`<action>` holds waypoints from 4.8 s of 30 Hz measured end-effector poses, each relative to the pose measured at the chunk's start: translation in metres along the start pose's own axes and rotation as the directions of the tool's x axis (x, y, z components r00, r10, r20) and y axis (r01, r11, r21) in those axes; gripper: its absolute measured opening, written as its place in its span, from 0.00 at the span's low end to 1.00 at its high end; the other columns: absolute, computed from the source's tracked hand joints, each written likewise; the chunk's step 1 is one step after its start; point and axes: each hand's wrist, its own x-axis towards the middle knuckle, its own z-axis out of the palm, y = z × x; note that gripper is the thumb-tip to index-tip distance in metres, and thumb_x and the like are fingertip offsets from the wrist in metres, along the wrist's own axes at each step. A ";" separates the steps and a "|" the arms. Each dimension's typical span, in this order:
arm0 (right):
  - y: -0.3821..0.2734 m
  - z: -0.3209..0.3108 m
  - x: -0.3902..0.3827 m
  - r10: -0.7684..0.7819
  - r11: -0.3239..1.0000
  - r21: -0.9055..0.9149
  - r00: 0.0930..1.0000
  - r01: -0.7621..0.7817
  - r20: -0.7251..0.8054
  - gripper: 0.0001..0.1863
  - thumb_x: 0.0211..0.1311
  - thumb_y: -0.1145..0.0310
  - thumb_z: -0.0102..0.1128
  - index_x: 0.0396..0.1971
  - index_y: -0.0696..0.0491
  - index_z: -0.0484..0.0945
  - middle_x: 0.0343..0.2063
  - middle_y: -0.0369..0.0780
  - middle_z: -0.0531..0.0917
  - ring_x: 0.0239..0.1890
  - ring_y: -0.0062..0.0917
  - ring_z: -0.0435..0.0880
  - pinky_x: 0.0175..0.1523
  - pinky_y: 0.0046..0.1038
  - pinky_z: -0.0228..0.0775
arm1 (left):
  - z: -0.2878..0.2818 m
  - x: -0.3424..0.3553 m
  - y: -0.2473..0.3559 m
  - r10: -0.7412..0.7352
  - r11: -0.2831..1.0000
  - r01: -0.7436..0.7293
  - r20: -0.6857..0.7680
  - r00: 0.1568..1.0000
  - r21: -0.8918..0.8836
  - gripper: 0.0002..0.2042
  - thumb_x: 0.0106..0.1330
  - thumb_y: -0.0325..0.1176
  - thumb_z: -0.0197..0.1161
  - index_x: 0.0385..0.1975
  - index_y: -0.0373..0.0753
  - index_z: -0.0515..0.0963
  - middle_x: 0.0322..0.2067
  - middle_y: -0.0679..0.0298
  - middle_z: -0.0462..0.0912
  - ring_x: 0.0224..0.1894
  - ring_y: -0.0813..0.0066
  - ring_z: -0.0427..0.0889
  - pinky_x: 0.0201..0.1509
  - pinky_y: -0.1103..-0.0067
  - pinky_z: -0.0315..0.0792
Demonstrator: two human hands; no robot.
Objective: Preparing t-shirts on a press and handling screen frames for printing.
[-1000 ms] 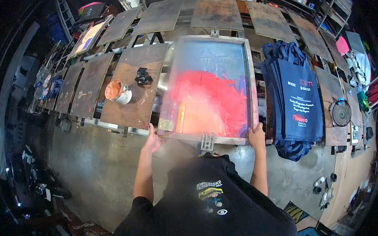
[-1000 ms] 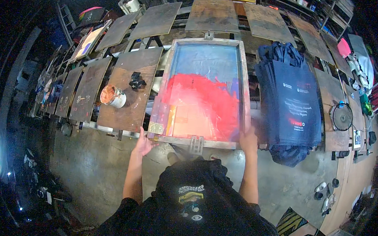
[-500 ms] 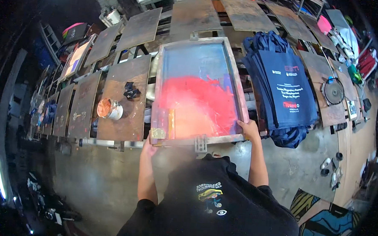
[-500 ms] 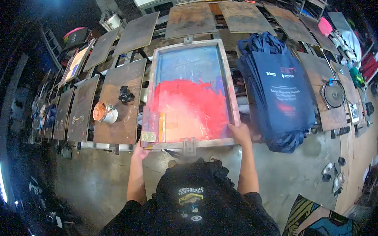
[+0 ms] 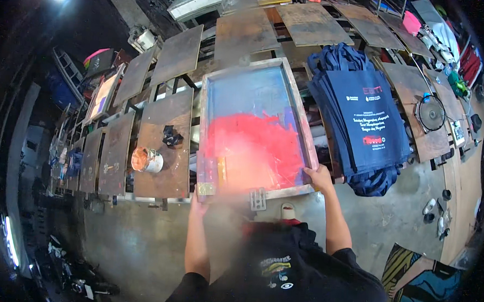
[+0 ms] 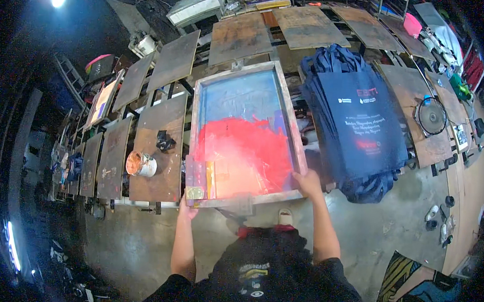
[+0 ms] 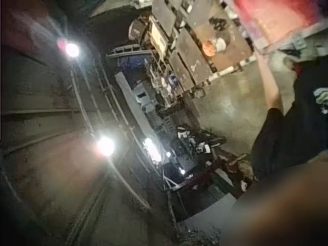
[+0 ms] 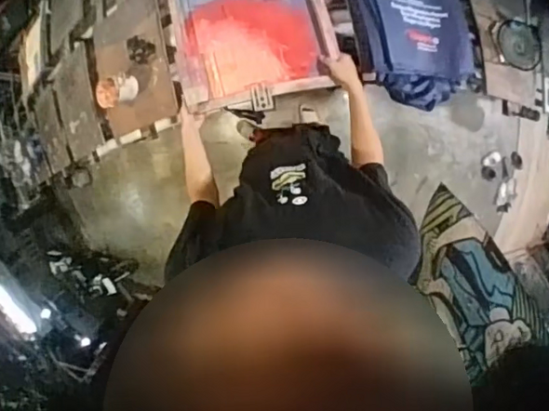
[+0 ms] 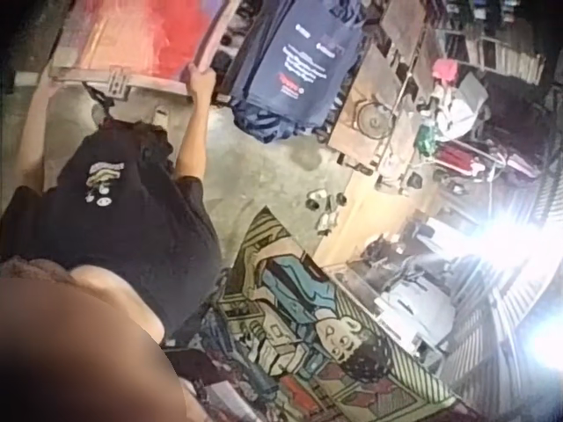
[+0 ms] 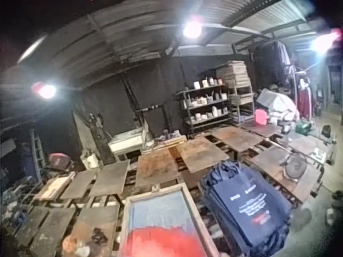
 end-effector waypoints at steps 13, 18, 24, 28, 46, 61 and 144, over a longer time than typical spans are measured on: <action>-0.006 -0.016 -0.012 -0.104 0.895 -0.446 0.973 0.001 -0.206 0.30 0.54 0.50 0.64 0.37 0.69 0.78 0.37 0.64 0.81 0.45 0.55 0.81 0.53 0.46 0.72 | 0.067 -0.016 0.000 0.102 0.995 -0.101 -0.122 0.987 0.012 0.18 0.67 0.53 0.60 0.44 0.46 0.80 0.35 0.68 0.84 0.31 0.72 0.82 0.26 0.74 0.74; -0.024 -0.011 -0.022 -0.107 0.921 -0.388 0.981 0.036 -0.162 0.29 0.53 0.52 0.66 0.32 0.70 0.79 0.33 0.63 0.82 0.43 0.55 0.83 0.51 0.45 0.74 | 0.018 0.011 -0.014 0.187 0.981 -0.184 -0.062 0.980 0.055 0.19 0.69 0.55 0.57 0.43 0.44 0.81 0.32 0.66 0.83 0.26 0.72 0.79 0.23 0.75 0.71; -0.009 -0.023 -0.038 -0.154 0.898 -0.438 0.954 0.027 -0.256 0.30 0.49 0.51 0.69 0.34 0.69 0.81 0.34 0.63 0.82 0.42 0.52 0.84 0.48 0.43 0.77 | -0.004 0.040 -0.036 0.215 0.951 -0.224 0.064 0.974 0.214 0.21 0.76 0.49 0.49 0.46 0.37 0.79 0.40 0.63 0.84 0.41 0.70 0.84 0.42 0.70 0.79; -0.026 -0.013 -0.041 -0.232 0.884 -0.457 0.943 0.100 -0.241 0.31 0.50 0.52 0.68 0.35 0.71 0.78 0.34 0.63 0.82 0.42 0.54 0.83 0.50 0.44 0.76 | -0.039 0.047 -0.041 0.409 0.887 -0.417 0.082 0.909 0.199 0.21 0.75 0.50 0.50 0.44 0.37 0.81 0.38 0.64 0.85 0.39 0.71 0.84 0.43 0.72 0.78; -0.151 0.093 -0.158 -0.464 0.810 -0.449 0.880 0.378 -0.096 0.29 0.50 0.54 0.70 0.35 0.69 0.78 0.30 0.60 0.83 0.39 0.52 0.84 0.43 0.43 0.74 | -0.112 -0.120 0.059 0.552 0.821 -0.567 -0.168 0.817 -0.060 0.20 0.74 0.48 0.53 0.42 0.36 0.82 0.36 0.65 0.85 0.36 0.77 0.83 0.41 0.77 0.76; -0.161 0.332 -0.227 -0.625 0.577 -0.371 0.685 0.728 0.373 0.30 0.50 0.53 0.69 0.35 0.70 0.77 0.31 0.60 0.83 0.38 0.51 0.84 0.44 0.42 0.74 | -0.362 -0.301 0.043 0.708 0.609 -0.793 -0.430 0.561 -0.032 0.19 0.73 0.45 0.53 0.43 0.33 0.81 0.34 0.64 0.85 0.34 0.76 0.85 0.38 0.77 0.79; -0.153 0.903 -0.335 -0.322 0.940 -0.098 0.944 0.328 0.071 0.13 0.47 0.71 0.61 0.32 0.64 0.78 0.25 0.42 0.82 0.30 0.26 0.80 0.38 0.32 0.73 | -0.851 -0.058 0.485 0.407 0.910 -0.393 -0.101 0.908 0.134 0.19 0.75 0.47 0.52 0.38 0.36 0.81 0.29 0.69 0.83 0.28 0.82 0.79 0.33 0.81 0.72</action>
